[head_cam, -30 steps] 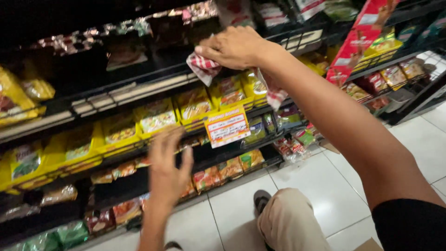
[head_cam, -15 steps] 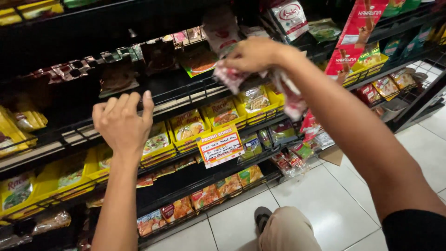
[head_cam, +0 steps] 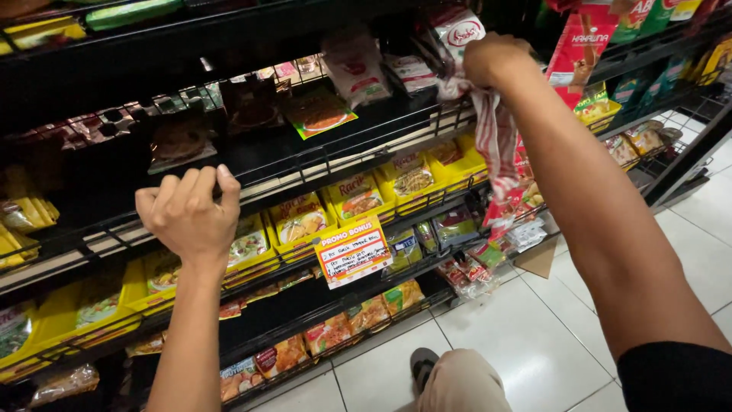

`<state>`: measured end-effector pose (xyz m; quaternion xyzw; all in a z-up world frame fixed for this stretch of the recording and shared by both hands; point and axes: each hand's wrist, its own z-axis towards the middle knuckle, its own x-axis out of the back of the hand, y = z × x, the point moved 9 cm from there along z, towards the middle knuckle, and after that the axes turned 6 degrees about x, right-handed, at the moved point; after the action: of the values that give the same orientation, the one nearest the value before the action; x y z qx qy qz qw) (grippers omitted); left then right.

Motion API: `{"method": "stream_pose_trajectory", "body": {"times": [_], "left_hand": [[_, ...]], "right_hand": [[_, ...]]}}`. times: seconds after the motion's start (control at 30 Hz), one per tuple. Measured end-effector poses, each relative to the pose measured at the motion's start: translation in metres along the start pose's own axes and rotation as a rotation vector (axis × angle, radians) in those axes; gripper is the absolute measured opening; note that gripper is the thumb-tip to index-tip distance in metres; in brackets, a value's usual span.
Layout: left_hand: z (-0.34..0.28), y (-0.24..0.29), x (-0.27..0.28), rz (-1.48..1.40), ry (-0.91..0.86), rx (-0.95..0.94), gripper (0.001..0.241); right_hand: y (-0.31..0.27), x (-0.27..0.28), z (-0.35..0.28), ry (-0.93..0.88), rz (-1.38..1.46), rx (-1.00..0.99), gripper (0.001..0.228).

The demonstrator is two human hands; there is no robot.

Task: Wiping shelves with a cloth, folding the cloth, and scanning barcode of seasoning packets to restock shelves.

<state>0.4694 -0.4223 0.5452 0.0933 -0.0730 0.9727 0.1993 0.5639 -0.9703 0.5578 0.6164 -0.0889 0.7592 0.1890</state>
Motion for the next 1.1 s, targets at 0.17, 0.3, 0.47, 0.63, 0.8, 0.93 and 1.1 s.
{"method": "stream_pose_trajectory", "body": {"times": [0.17, 0.3, 0.47, 0.63, 0.8, 0.93, 1.1], "left_hand": [[-0.003, -0.002, 0.0, -0.006, 0.017, 0.003, 0.035], [-0.003, -0.005, -0.002, 0.003, -0.006, -0.001, 0.037], [-0.004, -0.003, -0.002, -0.003, -0.007, -0.003, 0.037], [-0.006, -0.005, -0.003, -0.004, 0.005, -0.001, 0.037], [-0.003, -0.002, 0.0, 0.032, 0.017, 0.008, 0.041], [0.0, -0.004, -0.004, 0.054, 0.014, 0.032, 0.043], [-0.006, -0.007, -0.009, 0.047, 0.001, 0.041, 0.043]], "right_hand": [[-0.082, 0.018, -0.048, -0.259, -0.017, 0.305, 0.071], [-0.071, 0.009, -0.028, -0.211, -0.023, 0.403, 0.083], [0.005, -0.005, -0.006, -0.137, -0.054, 0.172, 0.059], [0.019, 0.008, -0.019, -0.058, -0.045, -0.079, 0.044], [-0.002, 0.021, -0.038, -0.205, -0.123, 0.072, 0.06], [0.033, -0.008, 0.003, -0.137, -0.101, 0.175, 0.064], [0.002, 0.013, -0.025, -0.083, -0.074, 0.051, 0.053]]}}
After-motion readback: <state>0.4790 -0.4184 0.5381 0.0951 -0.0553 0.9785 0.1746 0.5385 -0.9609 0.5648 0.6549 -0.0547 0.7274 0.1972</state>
